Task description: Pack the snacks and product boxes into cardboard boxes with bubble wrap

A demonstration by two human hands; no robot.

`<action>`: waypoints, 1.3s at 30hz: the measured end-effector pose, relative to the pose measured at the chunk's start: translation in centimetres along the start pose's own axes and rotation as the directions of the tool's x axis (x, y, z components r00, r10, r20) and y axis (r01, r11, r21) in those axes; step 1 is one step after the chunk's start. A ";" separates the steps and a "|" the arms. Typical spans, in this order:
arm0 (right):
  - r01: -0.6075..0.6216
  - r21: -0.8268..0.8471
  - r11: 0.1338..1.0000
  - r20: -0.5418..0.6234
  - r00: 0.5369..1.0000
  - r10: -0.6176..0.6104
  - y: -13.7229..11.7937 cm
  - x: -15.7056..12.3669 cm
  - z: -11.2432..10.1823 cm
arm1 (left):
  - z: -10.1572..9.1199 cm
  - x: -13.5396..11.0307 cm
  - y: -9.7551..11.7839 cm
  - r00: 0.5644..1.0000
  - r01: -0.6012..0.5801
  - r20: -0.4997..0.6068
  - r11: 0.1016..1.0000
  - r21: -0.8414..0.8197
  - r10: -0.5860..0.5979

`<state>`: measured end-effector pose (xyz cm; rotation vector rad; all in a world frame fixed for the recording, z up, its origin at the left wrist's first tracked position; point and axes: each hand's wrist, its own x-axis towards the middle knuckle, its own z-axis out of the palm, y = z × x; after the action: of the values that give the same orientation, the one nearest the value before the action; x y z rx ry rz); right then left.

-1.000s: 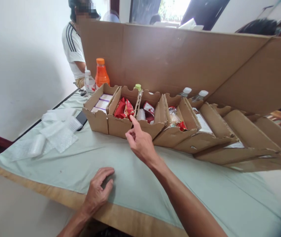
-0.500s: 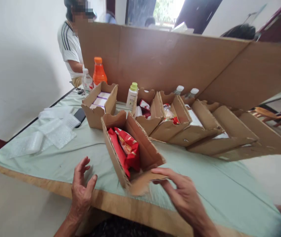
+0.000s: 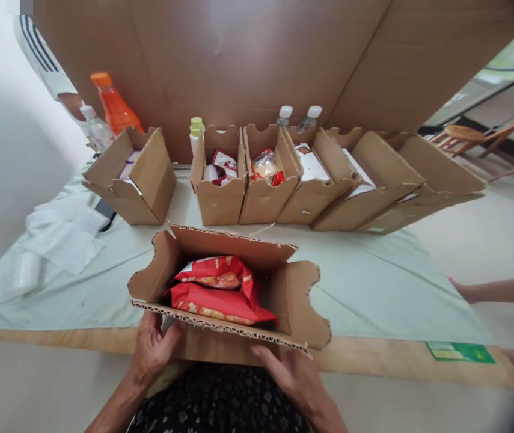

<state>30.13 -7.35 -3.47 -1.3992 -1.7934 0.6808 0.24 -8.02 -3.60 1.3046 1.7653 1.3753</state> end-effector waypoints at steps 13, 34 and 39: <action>-0.086 -0.126 0.988 -0.281 0.958 0.047 5.2 9.0 2.0 | 7.6 7.7 0.2 0.976 -0.023 0.217 0.999 -0.032 0.029; -0.429 0.166 0.888 -0.125 0.884 0.450 3.4 7.0 0.5 | 3.7 7.3 -0.1 0.974 -0.150 0.209 0.937 0.315 0.086; -0.409 0.151 0.900 -0.167 0.887 0.430 2.5 5.9 0.4 | -6.5 10.5 -2.6 0.987 0.077 -0.154 0.711 0.699 0.045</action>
<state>30.56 -0.99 -4.29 -1.7333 -1.2858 0.8182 -10.26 -1.06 -2.44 1.5628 2.5598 0.8018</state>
